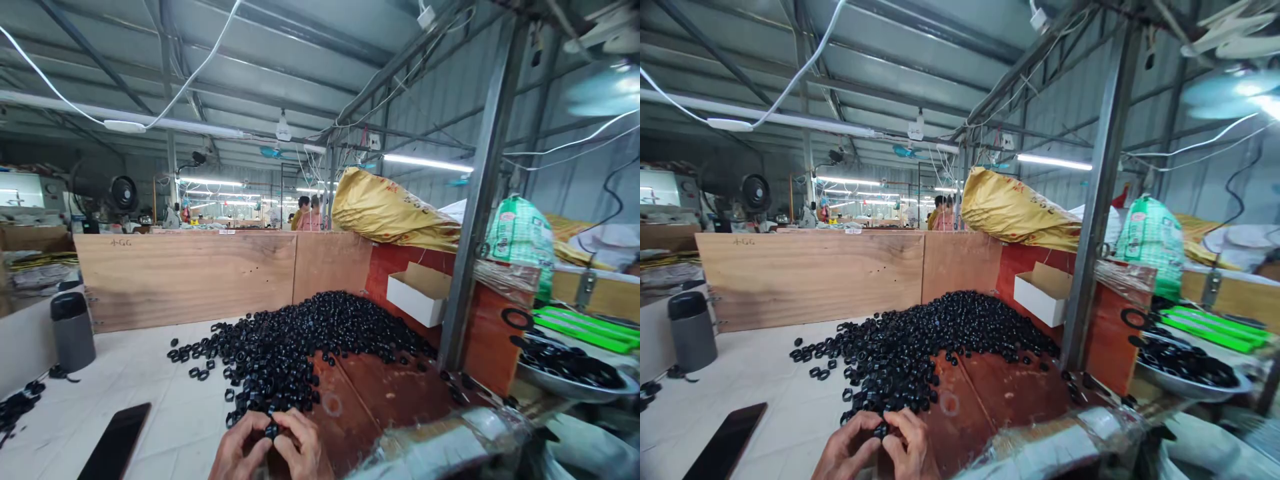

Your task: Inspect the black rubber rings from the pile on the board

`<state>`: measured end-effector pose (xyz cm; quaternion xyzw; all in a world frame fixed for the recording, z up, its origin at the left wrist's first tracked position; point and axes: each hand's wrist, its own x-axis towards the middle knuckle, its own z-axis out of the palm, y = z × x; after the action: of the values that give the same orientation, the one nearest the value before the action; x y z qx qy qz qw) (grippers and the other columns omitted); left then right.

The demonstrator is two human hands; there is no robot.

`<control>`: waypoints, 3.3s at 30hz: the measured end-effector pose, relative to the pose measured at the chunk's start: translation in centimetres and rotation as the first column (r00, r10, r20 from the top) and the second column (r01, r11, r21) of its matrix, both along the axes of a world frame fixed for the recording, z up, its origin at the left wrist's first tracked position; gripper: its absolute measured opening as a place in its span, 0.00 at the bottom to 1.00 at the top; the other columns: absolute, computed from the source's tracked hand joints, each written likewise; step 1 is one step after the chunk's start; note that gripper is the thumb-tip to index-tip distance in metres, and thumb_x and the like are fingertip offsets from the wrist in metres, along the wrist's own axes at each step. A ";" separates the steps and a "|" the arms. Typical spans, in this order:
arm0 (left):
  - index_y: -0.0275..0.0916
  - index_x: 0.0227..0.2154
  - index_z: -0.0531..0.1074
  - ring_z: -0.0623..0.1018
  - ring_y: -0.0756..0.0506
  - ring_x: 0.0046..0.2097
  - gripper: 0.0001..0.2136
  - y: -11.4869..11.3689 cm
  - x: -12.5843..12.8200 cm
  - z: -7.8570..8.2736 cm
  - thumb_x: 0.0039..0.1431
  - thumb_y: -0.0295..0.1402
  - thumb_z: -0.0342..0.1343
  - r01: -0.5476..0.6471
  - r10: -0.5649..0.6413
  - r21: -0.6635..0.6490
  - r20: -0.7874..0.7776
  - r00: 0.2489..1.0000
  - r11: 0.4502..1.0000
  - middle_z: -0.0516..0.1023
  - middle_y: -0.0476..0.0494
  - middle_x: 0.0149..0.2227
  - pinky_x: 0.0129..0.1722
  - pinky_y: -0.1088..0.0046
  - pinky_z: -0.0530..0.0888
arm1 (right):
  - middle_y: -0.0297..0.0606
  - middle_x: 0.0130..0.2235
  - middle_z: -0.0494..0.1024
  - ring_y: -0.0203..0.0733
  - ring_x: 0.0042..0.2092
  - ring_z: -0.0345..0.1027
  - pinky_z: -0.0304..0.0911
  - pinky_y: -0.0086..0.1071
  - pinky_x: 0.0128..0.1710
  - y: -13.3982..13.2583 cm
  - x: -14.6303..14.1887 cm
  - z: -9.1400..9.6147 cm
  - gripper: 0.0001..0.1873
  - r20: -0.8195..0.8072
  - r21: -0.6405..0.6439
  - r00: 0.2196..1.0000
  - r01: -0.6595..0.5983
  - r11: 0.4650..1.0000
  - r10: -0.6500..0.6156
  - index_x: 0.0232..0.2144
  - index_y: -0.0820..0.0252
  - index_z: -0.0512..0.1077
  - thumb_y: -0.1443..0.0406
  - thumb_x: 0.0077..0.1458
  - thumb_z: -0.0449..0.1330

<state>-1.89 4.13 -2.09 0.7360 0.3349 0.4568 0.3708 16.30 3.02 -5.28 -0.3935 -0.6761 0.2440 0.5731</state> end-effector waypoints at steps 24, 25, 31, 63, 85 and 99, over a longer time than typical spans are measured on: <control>0.42 0.37 0.79 0.79 0.42 0.45 0.06 -0.6 0.3 -0.7 0.62 0.31 0.57 0.014 -0.016 0.054 0.032 0.999 0.998 0.81 0.42 0.42 0.48 0.70 0.75 | 0.28 0.21 0.69 0.32 0.21 0.64 0.60 0.23 0.23 -0.6 0.3 0.4 0.19 -0.011 -0.209 0.996 -0.092 0.974 0.092 0.36 0.59 0.71 0.49 0.64 0.57; 0.43 0.37 0.79 0.79 0.42 0.45 0.06 -0.6 0.3 -0.8 0.61 0.31 0.57 0.009 -0.012 0.055 0.041 0.999 0.998 0.81 0.42 0.42 0.48 0.70 0.76 | 0.28 0.21 0.69 0.33 0.21 0.64 0.60 0.24 0.23 -0.6 0.4 0.5 0.20 -0.019 -0.228 0.996 -0.089 0.970 0.087 0.36 0.59 0.71 0.48 0.64 0.57; 0.43 0.37 0.80 0.79 0.42 0.44 0.06 -0.7 0.5 -0.7 0.59 0.30 0.58 0.011 -0.013 0.030 0.067 0.998 0.999 0.81 0.43 0.41 0.48 0.69 0.75 | 0.31 0.23 0.72 0.35 0.23 0.66 0.64 0.26 0.25 -0.5 0.5 0.6 0.20 -0.047 -0.221 0.997 -0.067 0.973 0.058 0.34 0.60 0.74 0.48 0.61 0.60; 0.39 0.32 0.78 0.77 0.42 0.40 0.06 -0.8 0.9 0.2 0.56 0.36 0.63 0.030 -0.008 -0.124 0.179 0.984 0.992 0.79 0.43 0.36 0.44 0.69 0.74 | 0.35 0.28 0.75 0.37 0.26 0.69 0.66 0.26 0.26 -1.1 0.3 0.6 0.15 0.090 -0.029 0.996 0.000 1.000 0.003 0.39 0.58 0.75 0.53 0.65 0.56; 0.37 0.38 0.79 0.77 0.44 0.43 0.10 -1.5 0.7 1.5 0.57 0.37 0.64 0.035 -0.011 -0.224 0.108 0.994 0.974 0.80 0.44 0.39 0.48 0.67 0.74 | 0.34 0.27 0.75 0.37 0.28 0.67 0.63 0.28 0.30 -2.3 0.6 2.4 0.11 0.161 -0.051 0.984 0.082 0.995 -0.073 0.34 0.59 0.75 0.61 0.65 0.56; 0.37 0.42 0.77 0.80 0.45 0.40 0.10 -5.6 0.6 2.0 0.61 0.36 0.63 0.150 -0.136 -0.290 0.069 0.988 0.945 0.81 0.44 0.39 0.44 0.69 0.77 | 0.39 0.34 0.77 0.40 0.33 0.72 0.68 0.30 0.33 -8.7 -0.2 2.9 0.08 0.015 -0.100 0.993 0.115 0.988 -0.114 0.37 0.59 0.76 0.63 0.63 0.57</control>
<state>-1.32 -1.51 -0.04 0.6836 0.3361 0.3913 0.5164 16.12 -5.64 -2.38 -0.4613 -0.6419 0.2428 0.5623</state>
